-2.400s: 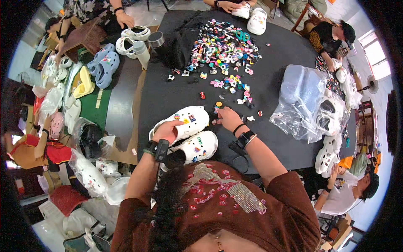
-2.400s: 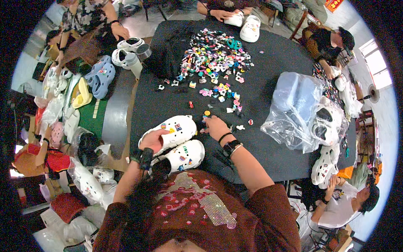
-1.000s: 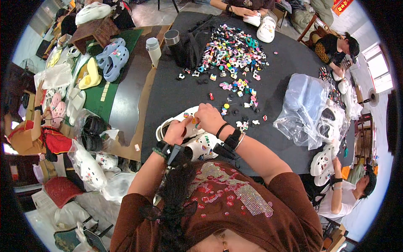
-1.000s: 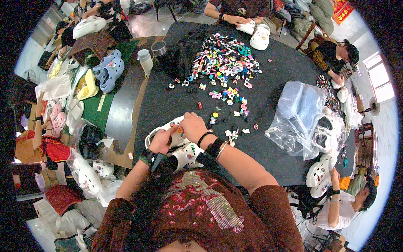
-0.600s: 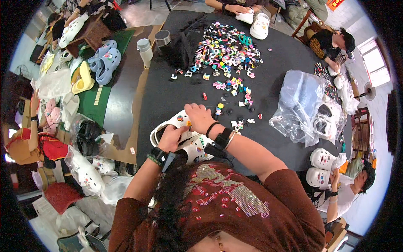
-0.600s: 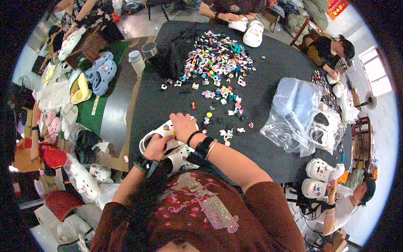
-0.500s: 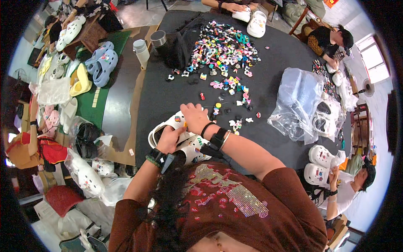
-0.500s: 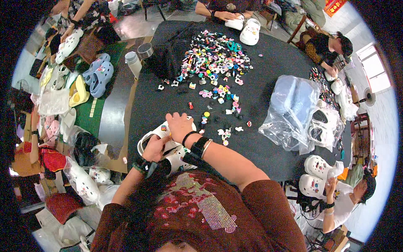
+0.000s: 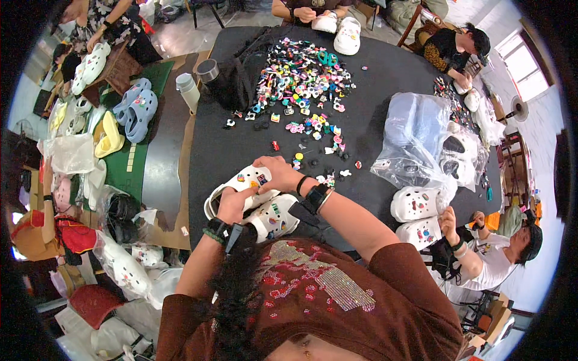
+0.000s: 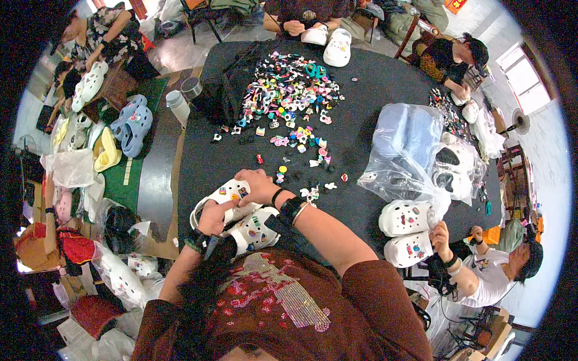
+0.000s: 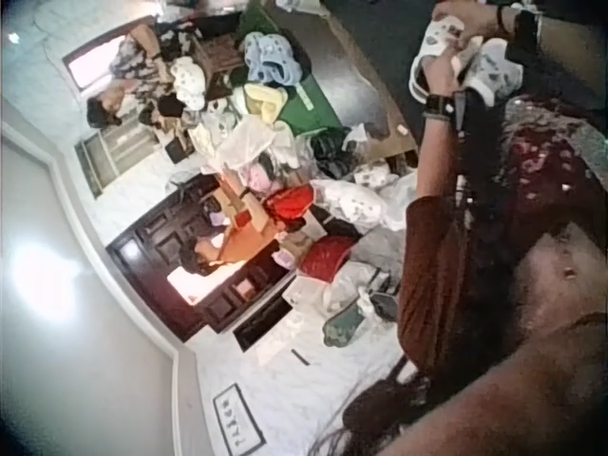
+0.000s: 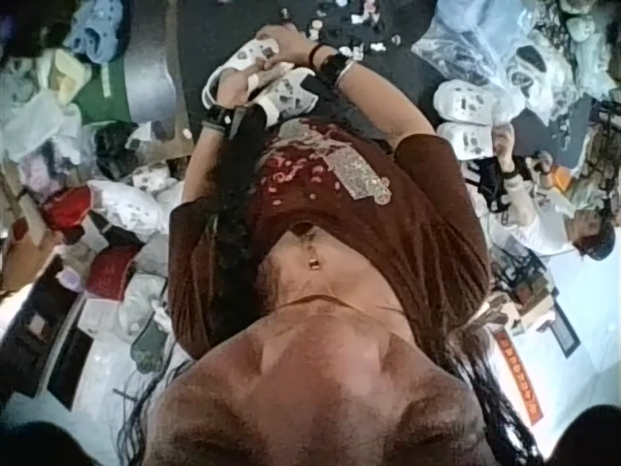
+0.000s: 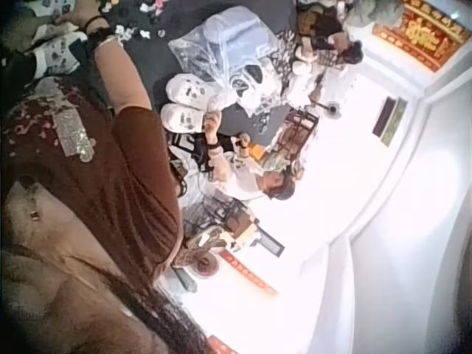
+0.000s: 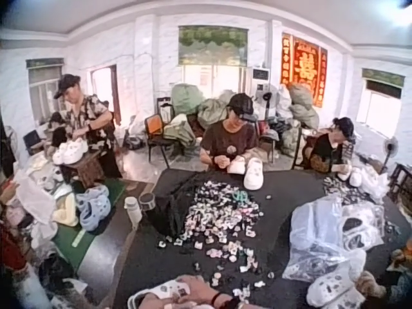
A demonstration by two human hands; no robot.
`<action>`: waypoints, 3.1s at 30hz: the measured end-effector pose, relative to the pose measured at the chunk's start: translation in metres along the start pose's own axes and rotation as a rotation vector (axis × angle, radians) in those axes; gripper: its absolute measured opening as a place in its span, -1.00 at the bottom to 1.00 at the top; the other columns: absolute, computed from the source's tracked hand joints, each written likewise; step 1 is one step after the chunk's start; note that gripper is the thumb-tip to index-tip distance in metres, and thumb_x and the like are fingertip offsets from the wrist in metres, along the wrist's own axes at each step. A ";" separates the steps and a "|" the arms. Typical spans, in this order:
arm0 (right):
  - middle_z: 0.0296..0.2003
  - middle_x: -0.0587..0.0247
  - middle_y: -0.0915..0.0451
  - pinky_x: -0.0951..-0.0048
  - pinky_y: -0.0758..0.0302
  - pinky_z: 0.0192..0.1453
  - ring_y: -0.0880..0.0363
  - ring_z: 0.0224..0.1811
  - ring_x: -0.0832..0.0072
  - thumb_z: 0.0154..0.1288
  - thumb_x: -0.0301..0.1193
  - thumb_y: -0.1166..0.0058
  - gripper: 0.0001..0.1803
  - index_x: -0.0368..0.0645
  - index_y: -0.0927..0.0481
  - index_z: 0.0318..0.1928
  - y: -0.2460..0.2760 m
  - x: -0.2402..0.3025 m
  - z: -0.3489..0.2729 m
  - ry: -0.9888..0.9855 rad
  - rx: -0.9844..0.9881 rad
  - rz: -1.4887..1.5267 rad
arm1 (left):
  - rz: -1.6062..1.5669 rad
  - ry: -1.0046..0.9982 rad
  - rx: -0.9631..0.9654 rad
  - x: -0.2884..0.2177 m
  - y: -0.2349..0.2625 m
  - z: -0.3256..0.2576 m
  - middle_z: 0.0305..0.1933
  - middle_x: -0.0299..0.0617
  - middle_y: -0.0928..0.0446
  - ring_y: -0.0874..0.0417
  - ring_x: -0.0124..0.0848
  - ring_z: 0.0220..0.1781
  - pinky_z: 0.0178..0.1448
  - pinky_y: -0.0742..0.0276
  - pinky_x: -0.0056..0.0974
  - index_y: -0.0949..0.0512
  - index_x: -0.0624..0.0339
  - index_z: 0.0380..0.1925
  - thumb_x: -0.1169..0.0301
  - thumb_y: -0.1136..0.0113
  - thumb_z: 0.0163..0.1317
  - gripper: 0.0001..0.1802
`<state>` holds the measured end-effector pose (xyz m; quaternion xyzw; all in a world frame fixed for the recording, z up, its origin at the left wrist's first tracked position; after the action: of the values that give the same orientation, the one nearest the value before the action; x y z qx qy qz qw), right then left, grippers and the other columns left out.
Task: Manually attaching colorful decorative plastic charms to the holes of white foam clogs while working at a production table.
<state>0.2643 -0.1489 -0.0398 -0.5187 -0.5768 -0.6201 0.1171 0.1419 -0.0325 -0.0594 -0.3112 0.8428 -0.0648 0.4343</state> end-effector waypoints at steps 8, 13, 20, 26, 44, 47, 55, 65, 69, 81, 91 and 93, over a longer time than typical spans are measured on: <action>0.14 0.18 -0.45 0.12 -0.25 0.33 -0.27 0.22 0.04 -0.23 -0.27 -0.39 -0.22 0.03 -0.42 0.15 0.009 0.007 -0.001 0.031 0.061 0.061 | 0.061 -0.050 -0.046 0.002 0.000 0.002 -0.09 -0.09 -0.60 -0.64 -0.31 -0.12 -0.09 -0.54 -0.24 -0.50 0.44 -0.08 0.59 -0.26 0.08 -0.64; 0.02 0.31 -0.45 -0.01 -0.31 0.11 -0.30 0.15 0.12 -0.28 -0.31 -0.40 -0.30 0.13 -0.46 0.02 0.002 0.020 -0.004 -0.087 -0.062 -0.067 | 0.051 -0.069 -0.027 -0.007 -0.011 -0.017 -0.03 -0.13 -0.57 -0.62 -0.32 -0.07 -0.03 -0.52 -0.26 -0.44 0.37 0.04 0.62 -0.16 0.12 -0.58; 0.00 0.31 -0.41 -0.11 -0.26 0.11 -0.26 0.16 0.13 -0.41 -0.19 -0.48 -0.24 0.24 -0.44 -0.04 -0.009 0.021 0.000 -0.139 -0.125 -0.097 | 0.320 -0.446 0.146 -0.007 -0.008 -0.019 0.05 -0.11 -0.51 -0.57 -0.27 0.05 0.06 -0.52 -0.21 -0.35 0.36 0.13 0.69 -0.04 0.16 -0.53; -0.03 0.31 -0.41 -0.06 -0.27 0.04 -0.27 0.14 0.14 -0.38 -0.23 -0.48 -0.24 0.22 -0.41 -0.02 -0.002 0.025 -0.006 -0.177 -0.138 -0.129 | 0.145 -0.153 -0.053 0.000 -0.014 -0.011 0.04 -0.16 -0.51 -0.58 -0.33 0.01 0.03 -0.56 -0.24 -0.39 0.33 0.10 0.74 -0.02 0.13 -0.53; -0.07 0.06 -0.56 0.28 -0.47 0.11 -0.55 -0.03 0.18 -0.11 -0.31 -0.41 -0.43 -0.22 -0.52 -0.05 0.026 -0.016 -0.030 0.118 -0.272 0.138 | 0.799 -0.104 -0.161 -0.034 0.015 -0.030 -0.34 -0.24 -0.59 -0.51 -0.50 -0.37 -0.28 -0.41 -0.35 -0.58 0.41 -0.29 0.11 -0.24 0.21 -0.54; -0.14 0.18 -0.58 0.40 -0.52 -0.01 -0.58 -0.13 0.40 -0.01 -0.41 -0.33 -0.60 -0.18 -0.56 -0.10 0.043 -0.040 -0.062 -0.006 -0.311 0.204 | 0.595 -0.198 -0.166 -0.048 0.005 -0.059 -0.45 -0.25 -0.56 -0.49 -0.55 -0.40 -0.27 -0.39 -0.41 -0.58 0.39 -0.38 0.12 -0.18 0.27 -0.57; -0.39 0.16 -0.63 0.42 -0.54 -0.23 -0.63 -0.36 0.41 0.04 -0.50 -0.25 -0.79 -0.21 -0.57 -0.26 0.059 -0.101 -0.150 -0.186 -0.354 0.051 | 0.787 -0.250 -0.101 -0.051 0.023 -0.104 -0.35 -0.22 -0.62 -0.56 -0.56 -0.35 -0.24 -0.46 -0.44 -0.57 0.33 -0.34 0.34 -0.12 0.30 -0.78; -0.41 0.06 -0.60 0.32 -0.55 -0.22 -0.63 -0.35 0.23 0.02 -0.50 -0.23 -0.84 -0.24 -0.58 -0.34 0.045 -0.125 -0.179 -0.240 -0.355 -0.040 | 0.988 -0.172 -0.008 -0.043 0.007 -0.146 -0.18 -0.26 -0.64 -0.61 -0.49 -0.18 -0.04 -0.47 -0.38 -0.63 0.16 -0.11 0.32 -0.26 0.15 -0.69; -0.40 0.04 -0.59 0.28 -0.53 -0.22 -0.61 -0.34 0.17 0.01 -0.52 -0.21 -0.87 -0.25 -0.56 -0.37 0.050 -0.131 -0.179 -0.255 -0.364 -0.068 | 1.143 -0.930 0.166 -0.065 -0.031 -0.160 -0.25 -0.17 -0.63 -0.59 -0.23 -0.25 -0.10 -0.47 -0.21 -0.64 0.15 -0.23 0.40 -0.28 0.08 -0.78; -0.37 0.07 -0.51 0.20 -0.46 -0.13 -0.52 -0.21 0.11 0.05 -0.50 -0.19 -0.81 -0.21 -0.50 -0.29 0.084 -0.119 -0.126 -0.125 -0.478 -0.153 | 1.564 -0.417 -0.072 -0.003 0.005 -0.128 -0.42 0.06 -0.57 -0.60 0.01 -0.35 -0.30 -0.47 -0.06 -0.56 0.28 -0.40 0.10 -0.17 0.22 -0.61; -0.26 0.04 -0.45 0.16 -0.47 -0.09 -0.50 -0.14 0.06 -0.08 -0.43 -0.35 -0.61 -0.17 -0.43 -0.24 0.067 -0.102 -0.064 -0.068 -0.283 -0.292 | 1.021 -0.087 -0.034 0.006 0.002 -0.117 -0.14 0.10 -0.60 -0.62 -0.12 -0.11 -0.05 -0.46 -0.18 -0.54 0.39 -0.13 0.13 0.01 0.34 -0.55; -0.25 0.03 -0.45 0.16 -0.47 -0.09 -0.50 -0.14 0.05 -0.08 -0.43 -0.35 -0.61 -0.17 -0.44 -0.24 0.066 -0.111 -0.058 -0.089 -0.251 -0.299 | 0.675 0.223 0.029 0.019 0.003 -0.112 -0.03 -0.08 -0.60 -0.60 -0.20 -0.07 0.01 -0.44 -0.19 -0.52 0.38 -0.06 0.07 0.03 0.37 -0.49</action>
<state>0.3321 -0.2677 -0.0755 -0.4646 -0.5701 -0.6742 -0.0677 0.0460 -0.0588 -0.0046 -0.0002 0.9393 0.0367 0.3411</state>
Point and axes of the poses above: each hand's wrist, its own z-axis towards the middle knuckle, its own y-axis out of the back of the hand, x = y × z, the point moved 4 cm from there along z, towards the middle knuckle
